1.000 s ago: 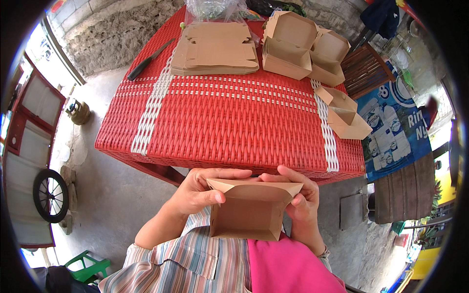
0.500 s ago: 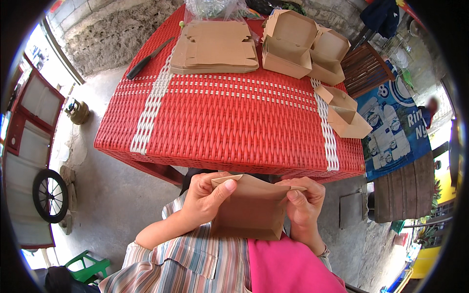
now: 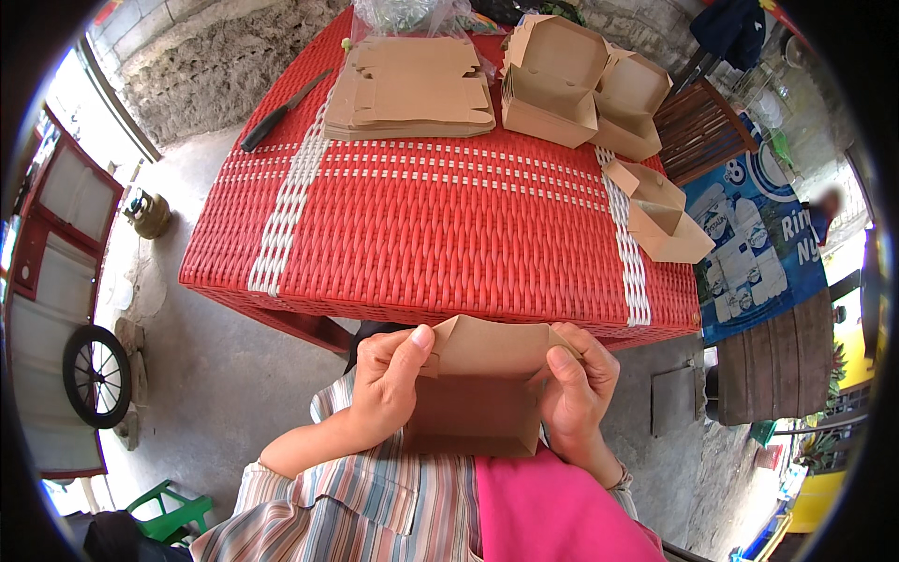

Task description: The person assembles small cardboard boxes by hand on a red woven table. They fold flat cardboard pieces along pre-scored lines, tuck flaps into slots, and secure the structure to form finished boxes. The person handles multiple units sequentially, placing completed boxes on the table.

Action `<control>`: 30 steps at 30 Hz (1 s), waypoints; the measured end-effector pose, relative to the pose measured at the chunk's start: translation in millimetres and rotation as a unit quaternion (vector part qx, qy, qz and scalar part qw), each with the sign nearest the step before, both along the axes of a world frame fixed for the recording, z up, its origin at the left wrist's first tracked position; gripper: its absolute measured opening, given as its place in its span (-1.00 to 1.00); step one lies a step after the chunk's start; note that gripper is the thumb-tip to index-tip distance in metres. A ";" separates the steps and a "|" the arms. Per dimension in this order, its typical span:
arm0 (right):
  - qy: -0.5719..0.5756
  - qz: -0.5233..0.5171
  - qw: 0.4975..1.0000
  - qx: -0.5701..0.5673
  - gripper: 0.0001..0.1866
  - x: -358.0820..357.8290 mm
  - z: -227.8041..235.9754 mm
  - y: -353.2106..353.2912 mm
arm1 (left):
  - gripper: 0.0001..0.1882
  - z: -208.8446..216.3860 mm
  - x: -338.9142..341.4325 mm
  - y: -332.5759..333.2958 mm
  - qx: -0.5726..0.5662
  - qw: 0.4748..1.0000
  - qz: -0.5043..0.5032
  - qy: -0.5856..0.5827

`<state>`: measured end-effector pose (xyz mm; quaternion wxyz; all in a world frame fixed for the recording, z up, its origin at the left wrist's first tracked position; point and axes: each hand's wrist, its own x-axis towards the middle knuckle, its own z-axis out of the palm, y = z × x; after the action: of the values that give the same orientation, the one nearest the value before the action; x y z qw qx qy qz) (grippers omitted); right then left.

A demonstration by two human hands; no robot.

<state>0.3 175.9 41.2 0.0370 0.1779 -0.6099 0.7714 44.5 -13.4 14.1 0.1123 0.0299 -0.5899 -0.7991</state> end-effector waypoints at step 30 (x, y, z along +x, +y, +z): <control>0.130 -0.151 0.960 0.197 -0.85 -11.1 11.2 10.0 | -0.50 -12.4 -12.5 -27.4 -0.210 0.918 -0.324 -0.089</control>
<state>-10.9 185.9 52.4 0.1961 0.1867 -0.7594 0.5916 32.0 -40.8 1.7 -0.2018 -0.1160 -0.7291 -0.6436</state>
